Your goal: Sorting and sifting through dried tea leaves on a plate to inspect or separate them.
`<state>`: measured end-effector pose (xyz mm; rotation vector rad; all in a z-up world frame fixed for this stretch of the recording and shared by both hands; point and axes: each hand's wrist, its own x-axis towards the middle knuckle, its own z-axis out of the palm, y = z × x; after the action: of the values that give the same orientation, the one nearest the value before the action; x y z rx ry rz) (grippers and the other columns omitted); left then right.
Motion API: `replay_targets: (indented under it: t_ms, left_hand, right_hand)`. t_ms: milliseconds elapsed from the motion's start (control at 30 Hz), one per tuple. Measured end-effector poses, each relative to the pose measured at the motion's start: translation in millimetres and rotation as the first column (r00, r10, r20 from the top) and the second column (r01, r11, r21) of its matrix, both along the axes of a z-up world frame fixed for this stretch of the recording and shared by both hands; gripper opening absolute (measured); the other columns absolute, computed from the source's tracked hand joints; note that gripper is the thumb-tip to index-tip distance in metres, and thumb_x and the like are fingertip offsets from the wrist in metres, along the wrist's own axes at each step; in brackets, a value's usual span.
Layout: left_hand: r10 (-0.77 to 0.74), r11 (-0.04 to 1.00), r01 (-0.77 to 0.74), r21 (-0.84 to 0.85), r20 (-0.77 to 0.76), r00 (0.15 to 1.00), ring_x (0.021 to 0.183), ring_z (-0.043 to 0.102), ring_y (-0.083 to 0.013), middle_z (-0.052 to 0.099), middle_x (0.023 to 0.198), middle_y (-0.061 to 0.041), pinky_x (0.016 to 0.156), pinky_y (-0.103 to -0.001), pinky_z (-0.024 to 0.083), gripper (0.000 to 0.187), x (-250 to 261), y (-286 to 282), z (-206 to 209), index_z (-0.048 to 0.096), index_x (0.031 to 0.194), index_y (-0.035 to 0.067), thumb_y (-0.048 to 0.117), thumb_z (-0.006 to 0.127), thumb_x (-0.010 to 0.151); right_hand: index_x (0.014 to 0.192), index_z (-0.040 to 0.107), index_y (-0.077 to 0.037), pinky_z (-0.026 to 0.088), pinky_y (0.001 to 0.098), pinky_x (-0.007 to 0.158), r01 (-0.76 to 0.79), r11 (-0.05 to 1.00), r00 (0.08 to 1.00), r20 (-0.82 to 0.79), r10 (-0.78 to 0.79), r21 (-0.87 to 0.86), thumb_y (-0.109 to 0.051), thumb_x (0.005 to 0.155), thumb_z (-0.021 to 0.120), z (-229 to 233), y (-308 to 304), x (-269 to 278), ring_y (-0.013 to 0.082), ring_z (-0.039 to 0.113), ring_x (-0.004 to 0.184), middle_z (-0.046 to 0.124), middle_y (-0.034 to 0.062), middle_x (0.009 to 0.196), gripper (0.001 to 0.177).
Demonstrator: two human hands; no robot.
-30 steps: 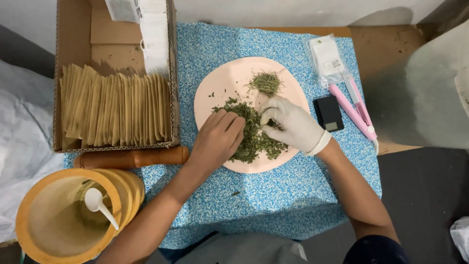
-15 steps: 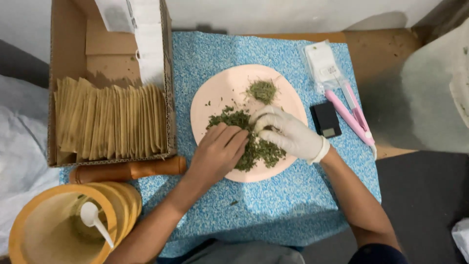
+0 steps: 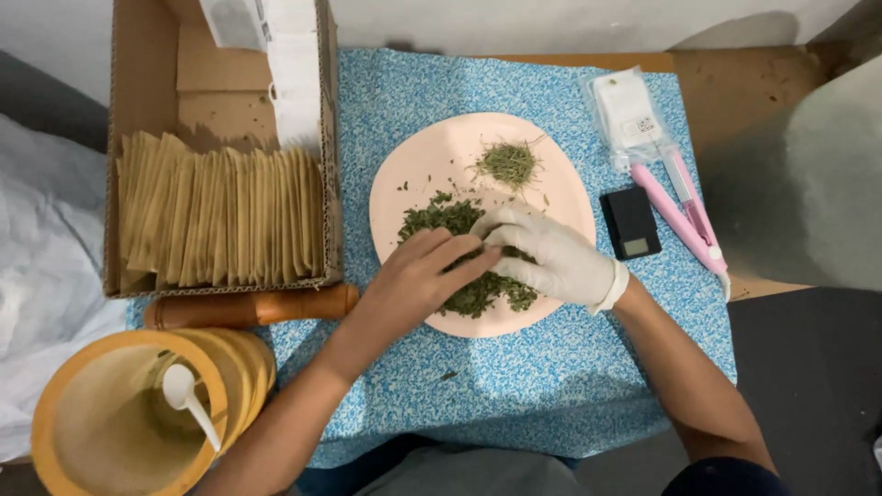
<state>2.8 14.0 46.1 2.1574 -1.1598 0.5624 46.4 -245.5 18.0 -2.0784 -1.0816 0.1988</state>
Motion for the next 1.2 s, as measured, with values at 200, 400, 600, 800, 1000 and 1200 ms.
replay_targets:
  t_ms: [200, 400, 600, 800, 1000, 1200]
  left_hand:
    - [0.001, 1.0, 0.0, -0.015, 0.058, 0.998, 0.087, 0.062, -0.0219, 0.07, 0.107, -0.009, 0.074, -0.032, 0.052, 0.029, 2, 1, -16, 0.079, 0.118, 0.007, -0.013, 0.077, 0.097]
    - [-0.001, 1.0, -0.002, 0.024, 0.108, 0.994, 0.089, 0.065, -0.0222, 0.07, 0.107, -0.009, 0.078, -0.032, 0.054, 0.025, 1, 2, -17, 0.078, 0.118, 0.007, -0.01, 0.077, 0.099]
    - [0.063, 0.997, -0.067, 0.029, 0.126, 0.99, 0.087, 0.067, -0.0229, 0.07, 0.105, -0.01, 0.077, -0.034, 0.055, 0.024, 5, -2, -36, 0.077, 0.118, 0.006, -0.007, 0.079, 0.098]
    - [0.065, 0.996, -0.07, 0.054, 0.096, 0.993, 0.086, 0.066, -0.0229, 0.067, 0.1, -0.009, 0.078, -0.034, 0.056, 0.01, 4, -1, -29, 0.074, 0.11, 0.006, 0.001, 0.078, 0.102]
    - [0.092, 0.994, -0.098, 0.046, 0.112, 0.989, 0.084, 0.067, -0.0221, 0.067, 0.096, -0.009, 0.076, -0.033, 0.056, 0.006, 6, -3, -38, 0.074, 0.107, 0.006, 0.005, 0.078, 0.104]
    - [0.123, 0.991, -0.128, 0.027, 0.127, 0.984, 0.079, 0.065, -0.0209, 0.065, 0.09, -0.007, 0.072, -0.031, 0.054, 0.006, 5, -6, -40, 0.073, 0.103, 0.007, 0.007, 0.078, 0.104]
  right_hand:
    - [0.115, 0.073, -0.008, 0.057, 0.0572, 0.101, -0.002, 0.999, 0.997, -0.074, 0.005, 0.045, -0.03, 0.111, 0.065, 12, 3, -2, 0.0403, 0.071, 0.119, 0.068, 0.0162, 0.131, 0.024]
    - [0.113, 0.077, -0.008, 0.057, 0.0551, 0.101, 0.038, 0.998, 0.99, -0.14, -0.03, 0.057, -0.027, 0.107, 0.071, 13, 5, -4, 0.0385, 0.072, 0.119, 0.072, 0.0143, 0.129, 0.02]
    - [0.103, 0.085, -0.007, 0.058, 0.0539, 0.099, 0.124, 0.991, 0.959, -0.263, -0.105, 0.058, -0.016, 0.093, 0.086, 28, 8, -4, 0.0333, 0.077, 0.11, 0.079, 0.0146, 0.118, 0.013]
    - [0.1, 0.087, -0.005, 0.06, 0.0539, 0.099, 0.179, 0.983, 0.948, -0.276, -0.158, 0.051, -0.012, 0.09, 0.088, 23, 8, -7, 0.0368, 0.077, 0.11, 0.08, 0.0195, 0.117, 0.012]
    - [0.105, 0.085, -0.003, 0.061, 0.0556, 0.096, 0.182, 0.983, 0.961, -0.218, -0.169, 0.039, -0.005, 0.092, 0.082, 42, 7, -5, 0.0413, 0.077, 0.111, 0.078, 0.0208, 0.117, 0.014]
    - [0.104, 0.088, -0.011, 0.059, 0.0528, 0.103, 0.224, 0.964, 0.974, -0.074, -0.215, 0.146, -0.018, 0.088, 0.092, 29, 12, -7, 0.036, 0.074, 0.117, 0.077, 0.0138, 0.123, 0.018]
